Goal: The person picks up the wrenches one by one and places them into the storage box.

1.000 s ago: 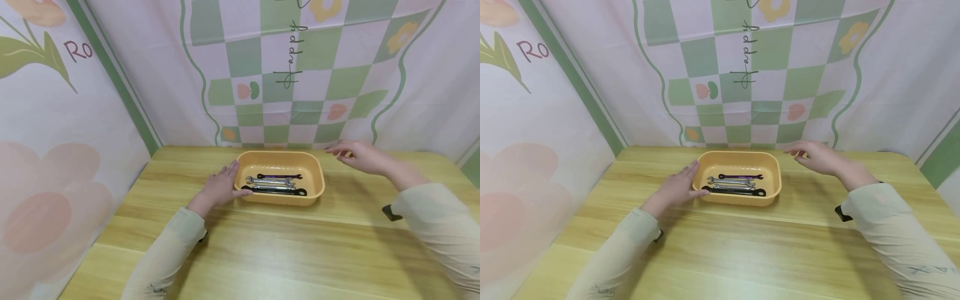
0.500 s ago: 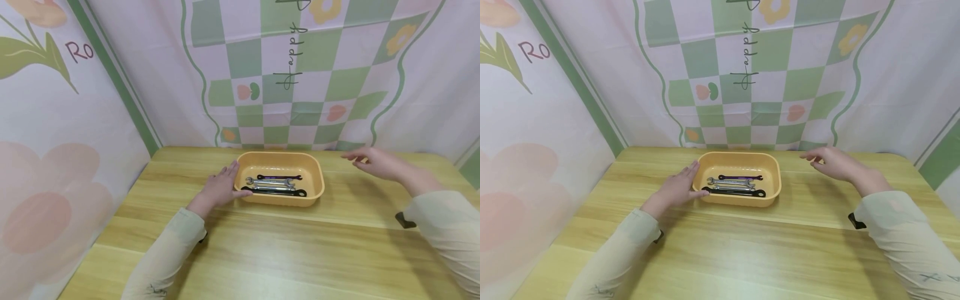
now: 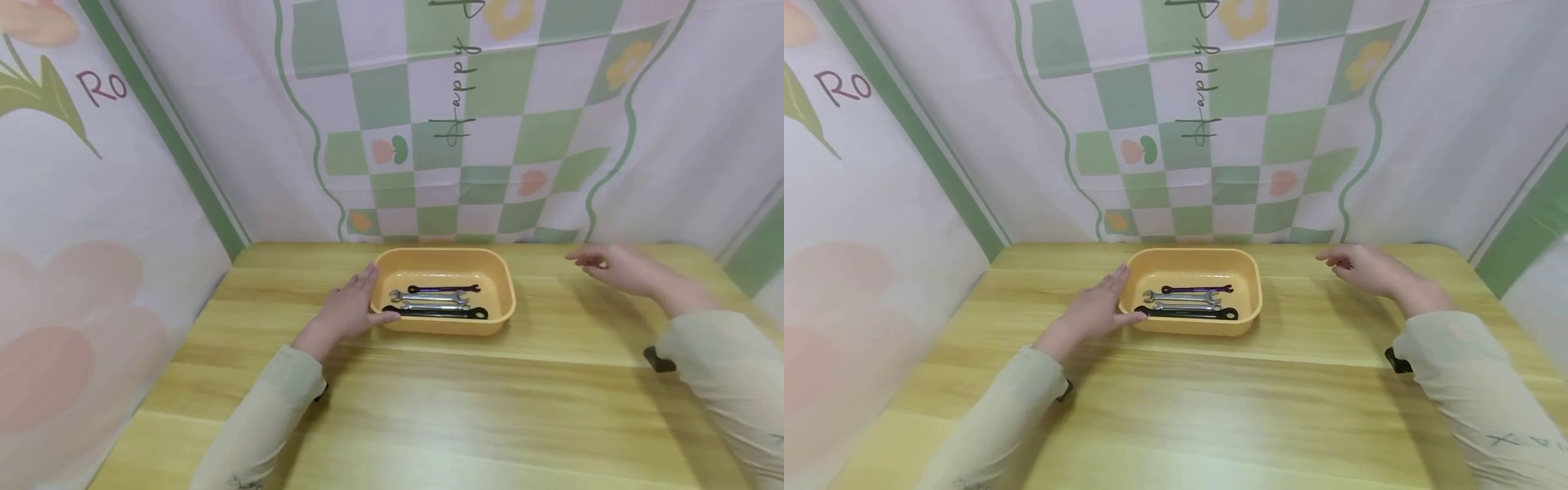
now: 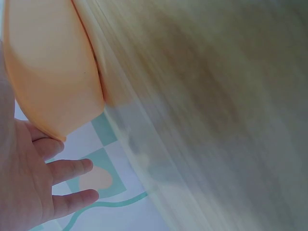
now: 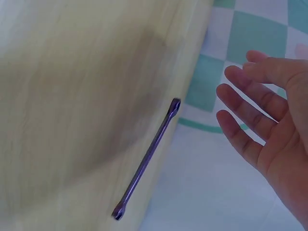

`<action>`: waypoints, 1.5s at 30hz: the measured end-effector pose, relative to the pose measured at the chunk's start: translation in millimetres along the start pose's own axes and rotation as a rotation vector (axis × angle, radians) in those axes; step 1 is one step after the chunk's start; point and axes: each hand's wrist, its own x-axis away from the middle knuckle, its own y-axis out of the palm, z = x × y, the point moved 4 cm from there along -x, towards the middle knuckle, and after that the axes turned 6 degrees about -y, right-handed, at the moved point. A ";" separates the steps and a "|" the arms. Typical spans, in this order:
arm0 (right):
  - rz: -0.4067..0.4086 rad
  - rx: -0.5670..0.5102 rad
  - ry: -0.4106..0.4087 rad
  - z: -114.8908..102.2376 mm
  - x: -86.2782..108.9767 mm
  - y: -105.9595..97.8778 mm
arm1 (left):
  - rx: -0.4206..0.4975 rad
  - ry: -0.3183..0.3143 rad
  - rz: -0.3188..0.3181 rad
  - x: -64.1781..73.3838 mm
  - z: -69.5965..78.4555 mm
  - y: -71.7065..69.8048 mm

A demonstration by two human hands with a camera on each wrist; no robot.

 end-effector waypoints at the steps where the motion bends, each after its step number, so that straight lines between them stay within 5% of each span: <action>1: 0.008 -0.002 -0.003 2.1 0.3 0.8 | -0.006 -0.002 0.000 0.5 -0.6 -0.1; 13: 0.079 -0.001 0.034 44.1 23.4 6.7 | -0.020 0.002 -0.001 1.3 -0.5 -1.5; 21: 0.051 -0.007 0.086 54.0 34.0 8.6 | -0.029 -0.002 -0.005 1.8 -0.9 -1.5; 45: -0.013 -0.003 0.157 72.8 27.6 15.6 | -0.007 0.000 -0.003 3.9 -0.9 -2.3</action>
